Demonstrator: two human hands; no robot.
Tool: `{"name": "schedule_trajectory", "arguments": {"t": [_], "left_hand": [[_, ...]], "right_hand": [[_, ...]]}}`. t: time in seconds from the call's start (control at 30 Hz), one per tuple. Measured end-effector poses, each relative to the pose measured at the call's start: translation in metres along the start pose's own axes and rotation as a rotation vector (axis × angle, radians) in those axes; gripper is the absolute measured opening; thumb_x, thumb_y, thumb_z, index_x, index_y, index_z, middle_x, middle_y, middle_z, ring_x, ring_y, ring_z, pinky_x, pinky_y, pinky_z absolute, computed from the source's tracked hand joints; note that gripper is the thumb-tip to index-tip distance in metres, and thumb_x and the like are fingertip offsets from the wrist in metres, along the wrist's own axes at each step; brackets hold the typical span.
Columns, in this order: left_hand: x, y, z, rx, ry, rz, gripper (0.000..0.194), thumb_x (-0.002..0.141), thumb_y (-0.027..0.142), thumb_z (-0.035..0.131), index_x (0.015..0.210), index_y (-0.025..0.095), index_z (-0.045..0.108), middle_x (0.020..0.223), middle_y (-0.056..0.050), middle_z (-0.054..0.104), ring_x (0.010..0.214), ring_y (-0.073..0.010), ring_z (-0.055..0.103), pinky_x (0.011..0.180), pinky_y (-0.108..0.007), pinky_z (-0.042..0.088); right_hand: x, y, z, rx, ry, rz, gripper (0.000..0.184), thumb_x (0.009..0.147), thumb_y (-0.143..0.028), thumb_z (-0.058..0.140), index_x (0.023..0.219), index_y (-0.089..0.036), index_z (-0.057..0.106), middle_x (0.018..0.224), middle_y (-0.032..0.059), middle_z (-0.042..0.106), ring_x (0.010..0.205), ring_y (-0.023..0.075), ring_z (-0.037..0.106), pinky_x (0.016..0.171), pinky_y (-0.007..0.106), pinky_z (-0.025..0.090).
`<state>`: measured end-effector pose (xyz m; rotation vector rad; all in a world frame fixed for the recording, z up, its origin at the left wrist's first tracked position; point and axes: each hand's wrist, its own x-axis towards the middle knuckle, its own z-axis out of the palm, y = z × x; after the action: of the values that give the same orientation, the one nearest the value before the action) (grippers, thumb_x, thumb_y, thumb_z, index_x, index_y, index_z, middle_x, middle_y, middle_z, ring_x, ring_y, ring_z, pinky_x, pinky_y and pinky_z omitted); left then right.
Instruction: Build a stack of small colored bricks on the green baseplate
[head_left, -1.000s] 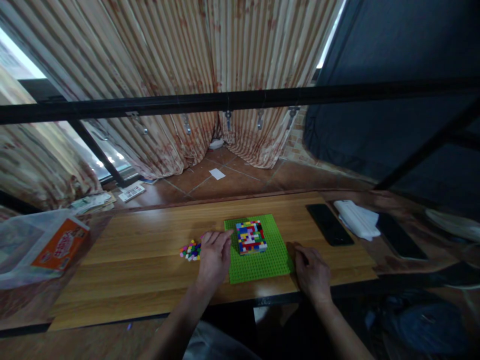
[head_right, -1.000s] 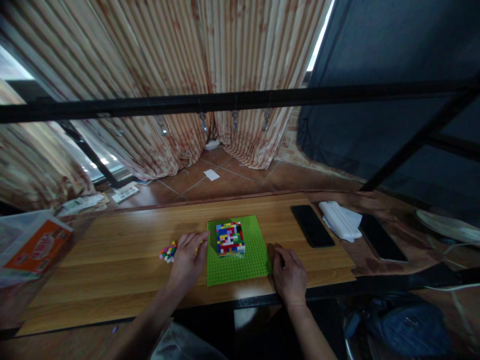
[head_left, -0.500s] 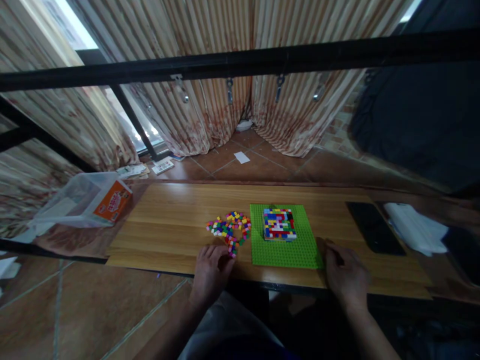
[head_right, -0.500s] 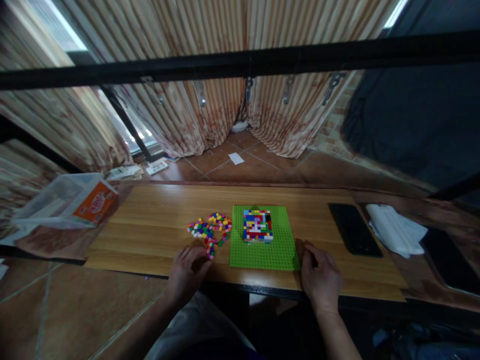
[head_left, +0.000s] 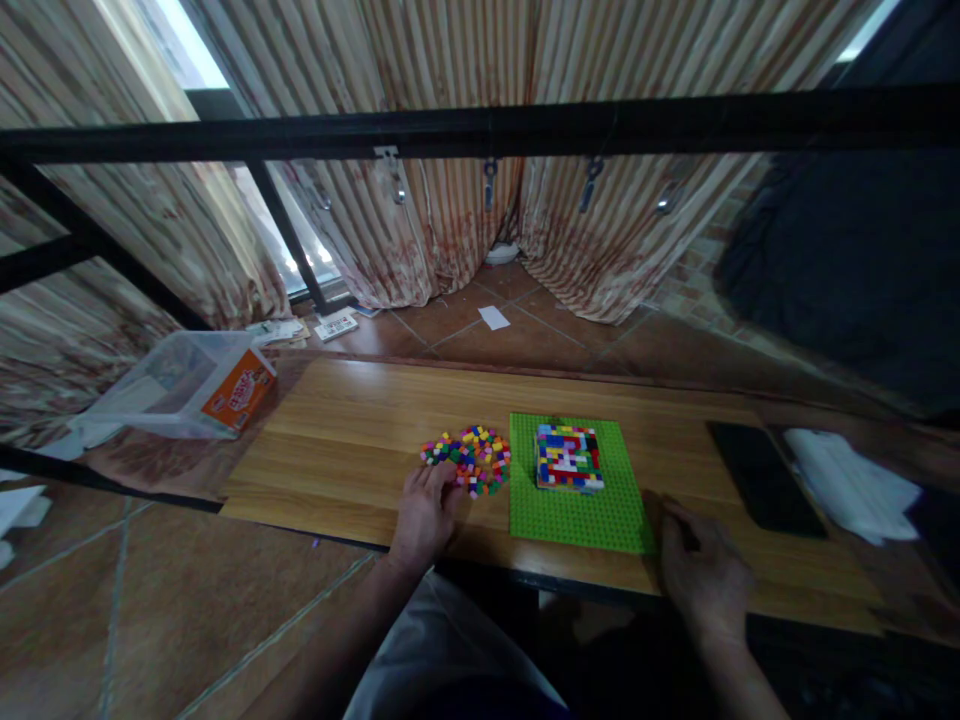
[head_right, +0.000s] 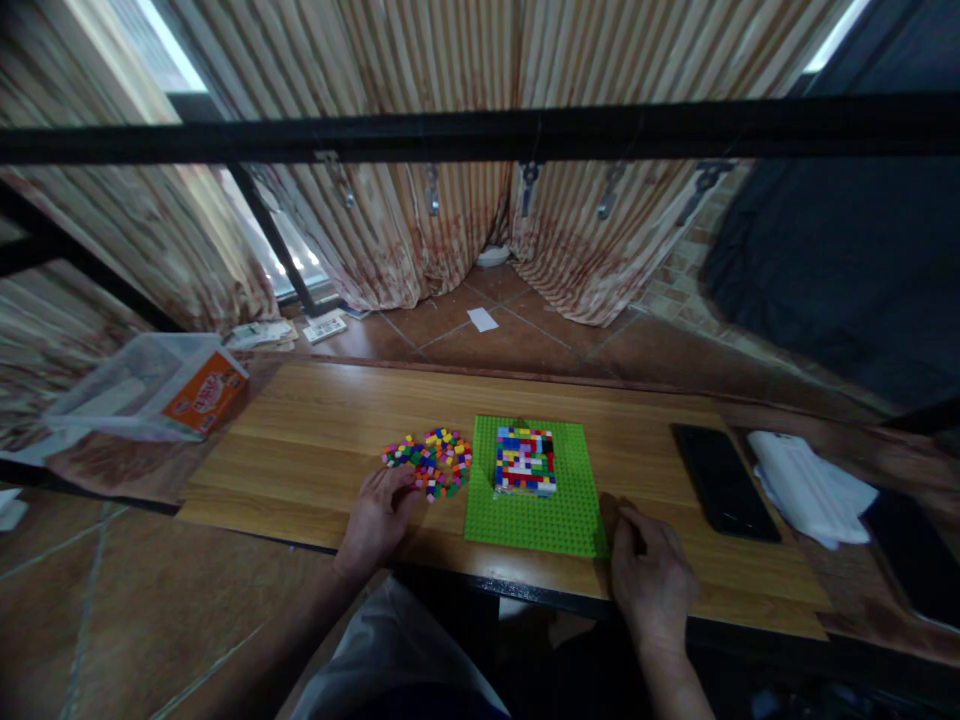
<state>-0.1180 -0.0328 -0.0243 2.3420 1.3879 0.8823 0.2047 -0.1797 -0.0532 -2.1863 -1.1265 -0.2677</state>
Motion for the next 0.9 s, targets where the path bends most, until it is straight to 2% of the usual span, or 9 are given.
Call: {"name": "schedule_trajectory", "arguments": {"t": [0.2,0.37,0.53,0.7,0.9], "left_hand": [[0.004,-0.009,-0.005,0.036,0.038,-0.003,0.019,0.085,0.013,0.054,0.101,0.021,0.06,0.094,-0.005,0.07,0.09,-0.0222,0.064,0.086,-0.039,0.052],[0.011,0.012,0.001,-0.004,-0.007,0.095,0.016,0.088,0.016,0.054,0.101,0.021,0.062,0.098,-0.005,0.069,0.095,-0.0228,0.062,0.089,-0.041,0.048],[0.025,0.038,0.01,0.024,-0.093,0.122,0.017,0.089,0.017,0.054,0.103,0.021,0.064,0.098,-0.006,0.069,0.095,-0.0236,0.058,0.088,-0.041,0.045],[0.032,0.055,0.019,0.115,-0.186,0.086,0.012,0.086,0.02,0.058,0.096,0.019,0.065,0.098,-0.007,0.068,0.094,-0.0261,0.057,0.088,-0.044,0.043],[0.032,0.057,0.026,0.171,-0.175,0.022,0.013,0.087,0.021,0.057,0.097,0.017,0.064,0.097,-0.009,0.067,0.096,-0.0268,0.057,0.088,-0.042,0.044]], "right_hand": [[0.0,-0.001,0.0,-0.028,-0.015,0.025,0.048,0.092,-0.051,0.04,0.094,-0.016,0.072,0.093,0.0132,0.071,0.083,0.026,0.066,0.068,0.036,0.049],[0.0,-0.002,0.0,-0.012,-0.011,0.007,0.048,0.092,-0.051,0.039,0.094,-0.015,0.072,0.094,0.0138,0.072,0.083,0.0259,0.066,0.07,0.036,0.049],[0.0,-0.002,-0.001,-0.006,-0.021,0.038,0.047,0.091,-0.05,0.039,0.095,-0.016,0.072,0.095,0.0133,0.072,0.084,0.0264,0.066,0.07,0.036,0.049],[0.0,-0.002,-0.001,-0.007,-0.037,0.04,0.047,0.091,-0.05,0.04,0.096,-0.016,0.072,0.096,0.0131,0.071,0.083,0.0256,0.066,0.071,0.036,0.049],[0.0,-0.002,0.001,-0.004,-0.006,0.013,0.051,0.092,-0.052,0.038,0.095,-0.014,0.072,0.093,0.0133,0.071,0.081,0.0243,0.066,0.07,0.034,0.048]]}}
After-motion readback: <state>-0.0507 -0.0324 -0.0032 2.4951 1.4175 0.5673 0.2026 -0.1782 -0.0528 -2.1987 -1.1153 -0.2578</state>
